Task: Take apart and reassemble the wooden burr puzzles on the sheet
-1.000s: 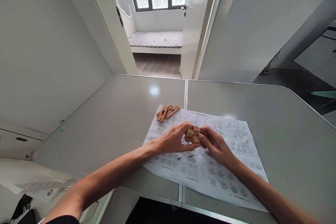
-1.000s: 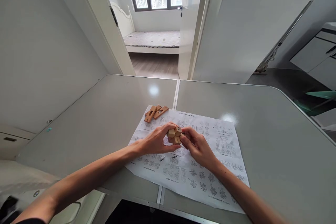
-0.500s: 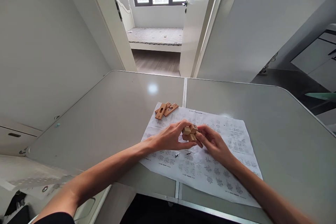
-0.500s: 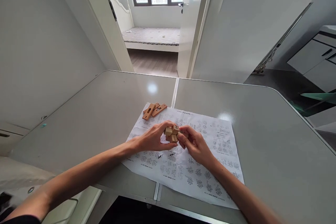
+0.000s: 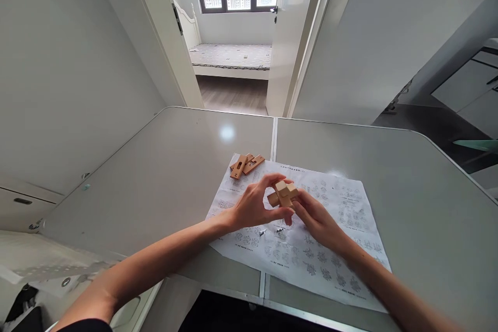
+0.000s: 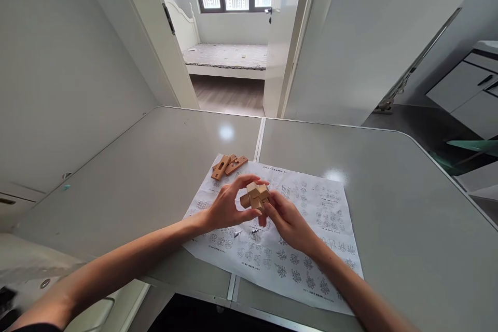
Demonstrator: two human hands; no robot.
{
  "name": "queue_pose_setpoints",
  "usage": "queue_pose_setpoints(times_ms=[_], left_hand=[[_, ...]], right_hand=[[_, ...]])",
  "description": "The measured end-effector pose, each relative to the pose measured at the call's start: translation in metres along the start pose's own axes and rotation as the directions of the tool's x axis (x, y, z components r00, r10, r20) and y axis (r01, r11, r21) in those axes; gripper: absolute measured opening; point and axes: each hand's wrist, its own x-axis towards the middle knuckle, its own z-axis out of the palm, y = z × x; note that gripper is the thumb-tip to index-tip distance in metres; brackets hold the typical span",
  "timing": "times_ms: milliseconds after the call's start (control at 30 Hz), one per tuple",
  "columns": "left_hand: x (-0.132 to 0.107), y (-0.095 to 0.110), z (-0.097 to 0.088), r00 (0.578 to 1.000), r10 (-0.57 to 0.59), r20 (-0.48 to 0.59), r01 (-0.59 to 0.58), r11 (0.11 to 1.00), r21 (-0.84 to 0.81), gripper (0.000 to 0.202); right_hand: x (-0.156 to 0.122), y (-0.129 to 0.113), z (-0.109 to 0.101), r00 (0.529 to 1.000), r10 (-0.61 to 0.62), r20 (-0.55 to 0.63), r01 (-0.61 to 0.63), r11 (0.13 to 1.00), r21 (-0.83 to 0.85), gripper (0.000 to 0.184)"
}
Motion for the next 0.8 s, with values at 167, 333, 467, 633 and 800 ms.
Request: queue_pose_setpoints(times_ms=[167, 333, 467, 633, 800], left_hand=[[-0.001, 0.002, 0.004, 0.981, -0.145, 0.132, 0.147, 0.989, -0.004, 0.053], [0.000, 0.003, 0.005, 0.970, -0.191, 0.153, 0.184, 0.981, 0.059, 0.048], [0.002, 0.004, 0.005, 0.971, -0.163, 0.175, 0.141, 0.981, 0.132, 0.048], [0.000, -0.002, 0.010, 0.978, -0.176, 0.112, 0.153, 0.970, 0.187, 0.046], [0.000, -0.007, 0.013, 0.977, -0.200, 0.073, 0.179, 0.957, 0.229, 0.045]], right_hand=[[-0.003, -0.004, 0.005, 0.999, -0.001, -0.048, -0.006, 0.988, -0.151, 0.035], [-0.004, -0.006, 0.010, 0.994, -0.027, -0.104, 0.006, 0.981, -0.193, 0.036], [-0.005, -0.006, 0.012, 0.991, -0.008, -0.133, -0.013, 0.988, -0.155, 0.039], [-0.004, -0.002, 0.012, 0.988, 0.068, -0.139, -0.073, 0.997, -0.029, 0.043], [-0.004, 0.005, 0.014, 0.983, 0.122, -0.139, -0.116, 0.992, 0.051, 0.043]])
